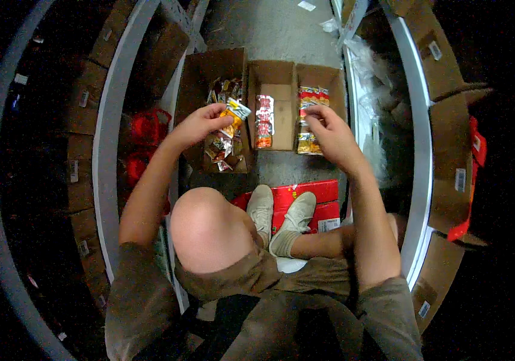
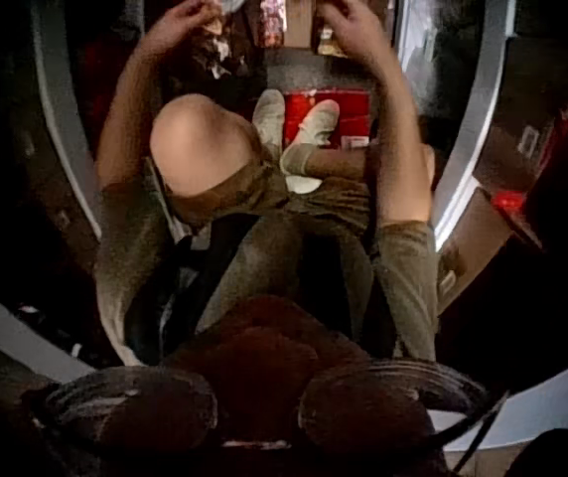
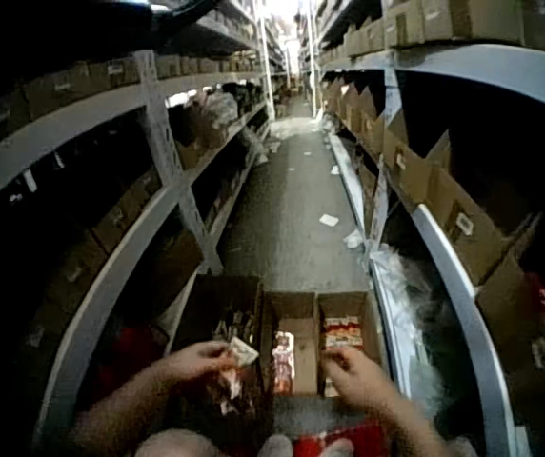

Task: The person sits on the floor and sorts small snack packets from a cardboard box into two separate piles. They pick up individual packets, briefly inspect them, and place them into either a left or right pile within the box.

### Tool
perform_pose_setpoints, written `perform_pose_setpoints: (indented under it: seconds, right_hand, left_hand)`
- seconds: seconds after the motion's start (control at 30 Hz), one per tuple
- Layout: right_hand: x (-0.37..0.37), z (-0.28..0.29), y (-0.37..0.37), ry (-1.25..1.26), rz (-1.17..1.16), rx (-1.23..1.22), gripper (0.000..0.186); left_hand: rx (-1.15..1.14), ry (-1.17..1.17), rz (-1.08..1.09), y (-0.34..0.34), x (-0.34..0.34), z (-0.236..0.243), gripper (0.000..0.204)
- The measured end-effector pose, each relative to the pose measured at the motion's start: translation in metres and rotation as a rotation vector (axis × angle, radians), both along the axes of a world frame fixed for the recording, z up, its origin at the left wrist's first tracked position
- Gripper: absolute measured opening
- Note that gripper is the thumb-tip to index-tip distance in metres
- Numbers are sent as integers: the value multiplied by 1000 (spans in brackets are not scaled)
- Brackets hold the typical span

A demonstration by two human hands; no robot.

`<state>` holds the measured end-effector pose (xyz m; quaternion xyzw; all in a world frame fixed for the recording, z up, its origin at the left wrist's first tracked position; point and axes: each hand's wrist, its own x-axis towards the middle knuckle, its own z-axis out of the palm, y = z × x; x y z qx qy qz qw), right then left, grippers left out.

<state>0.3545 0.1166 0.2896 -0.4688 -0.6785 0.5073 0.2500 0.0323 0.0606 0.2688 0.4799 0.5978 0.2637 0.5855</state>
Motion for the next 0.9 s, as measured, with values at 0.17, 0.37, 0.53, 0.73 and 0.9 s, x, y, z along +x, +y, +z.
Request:
perform_pose_setpoints:
  seconds: [0.17,0.37,0.53,0.73,0.9]
  right_hand:
    - [-13,75,-36,348,29,-150,32]
    - [11,104,-47,501,-155,49,21]
    - [32,116,-56,643,-110,-9,18]
    - [41,127,-52,578,-160,78,19]
    - [43,116,-48,624,-184,-3,19]
  left_hand:
    - [54,-84,-233,-11,86,127,38]
    - [203,-169,-64,-29,165,171,38]
    - [73,-234,4,-45,186,177,29]
    - [113,-456,29,-43,204,173,29]
    - [198,-541,75,-42,218,158,34]
